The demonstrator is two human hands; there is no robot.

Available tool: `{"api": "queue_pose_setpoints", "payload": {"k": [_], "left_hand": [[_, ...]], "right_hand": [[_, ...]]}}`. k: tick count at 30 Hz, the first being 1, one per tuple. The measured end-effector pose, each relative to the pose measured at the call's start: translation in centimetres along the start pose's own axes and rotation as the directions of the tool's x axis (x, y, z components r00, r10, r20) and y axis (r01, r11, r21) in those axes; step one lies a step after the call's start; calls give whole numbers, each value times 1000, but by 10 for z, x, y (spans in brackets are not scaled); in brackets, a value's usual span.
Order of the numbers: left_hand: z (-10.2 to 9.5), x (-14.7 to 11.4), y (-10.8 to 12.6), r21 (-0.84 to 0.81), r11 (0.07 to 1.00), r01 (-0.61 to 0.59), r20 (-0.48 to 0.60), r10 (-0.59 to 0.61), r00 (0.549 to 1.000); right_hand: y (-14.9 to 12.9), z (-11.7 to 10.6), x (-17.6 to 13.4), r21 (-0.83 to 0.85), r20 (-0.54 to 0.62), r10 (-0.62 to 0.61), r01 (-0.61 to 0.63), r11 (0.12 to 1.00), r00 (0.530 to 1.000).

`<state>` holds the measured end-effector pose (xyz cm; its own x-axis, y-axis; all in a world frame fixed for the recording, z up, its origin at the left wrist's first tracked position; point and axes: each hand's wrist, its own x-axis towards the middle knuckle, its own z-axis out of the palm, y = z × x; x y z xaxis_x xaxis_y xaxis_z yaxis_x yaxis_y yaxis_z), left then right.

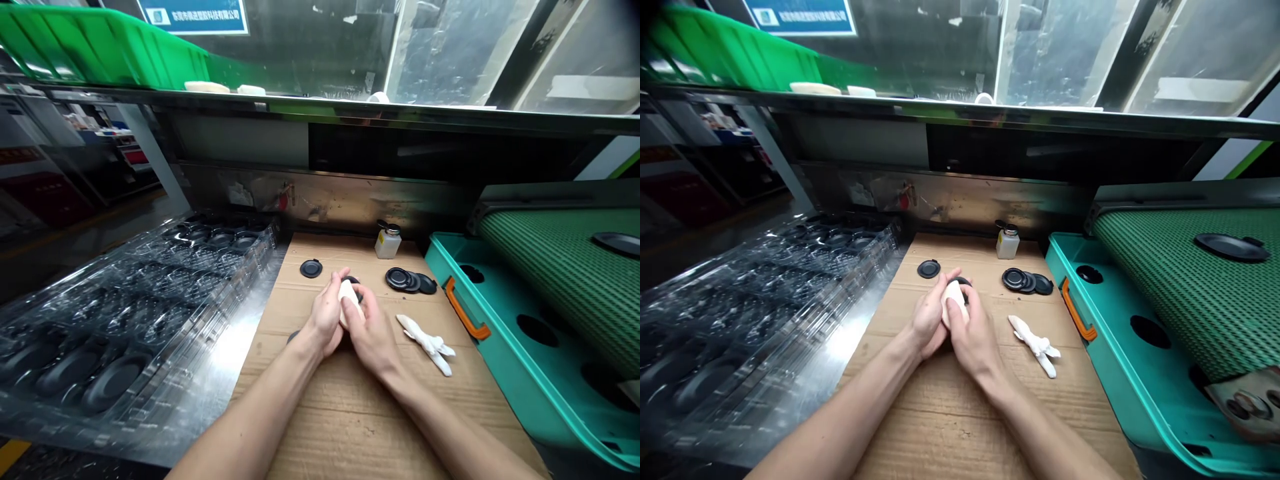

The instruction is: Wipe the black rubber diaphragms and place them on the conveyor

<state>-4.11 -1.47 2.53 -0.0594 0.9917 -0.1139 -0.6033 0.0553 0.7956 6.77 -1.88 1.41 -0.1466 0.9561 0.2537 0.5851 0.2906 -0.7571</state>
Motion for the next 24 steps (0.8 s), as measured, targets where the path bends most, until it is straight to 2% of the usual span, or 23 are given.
{"api": "queue_pose_setpoints", "payload": {"k": [3,6,8,10,13,17,21,24], "left_hand": [[1,-2,-3,-134,985,111,95,-99,991],[0,-3,-5,-163,978,128,105,-112,988],[0,-3,-5,-167,979,119,102,-103,989],[-1,-3,-5,-161,980,114,121,-95,988],[-2,-2,-4,-128,986,103,146,-84,986],[-6,-1,-3,-58,996,73,139,-64,988],[-13,3,5,56,998,40,113,-46,992],[-23,9,22,125,992,-21,97,9,995]], "right_hand": [[-2,-2,0,-47,-66,30,-33,998,997],[2,-7,3,-183,-90,94,-109,977,991],[2,-10,4,-238,-45,84,-93,967,995],[2,-10,5,-256,-54,86,-97,962,995],[2,-10,7,-241,-110,99,-123,963,989],[10,-12,12,-224,-79,72,-88,970,994],[24,-17,17,-203,-176,90,-126,971,980],[30,-17,15,-201,-104,62,-82,976,993]]}}
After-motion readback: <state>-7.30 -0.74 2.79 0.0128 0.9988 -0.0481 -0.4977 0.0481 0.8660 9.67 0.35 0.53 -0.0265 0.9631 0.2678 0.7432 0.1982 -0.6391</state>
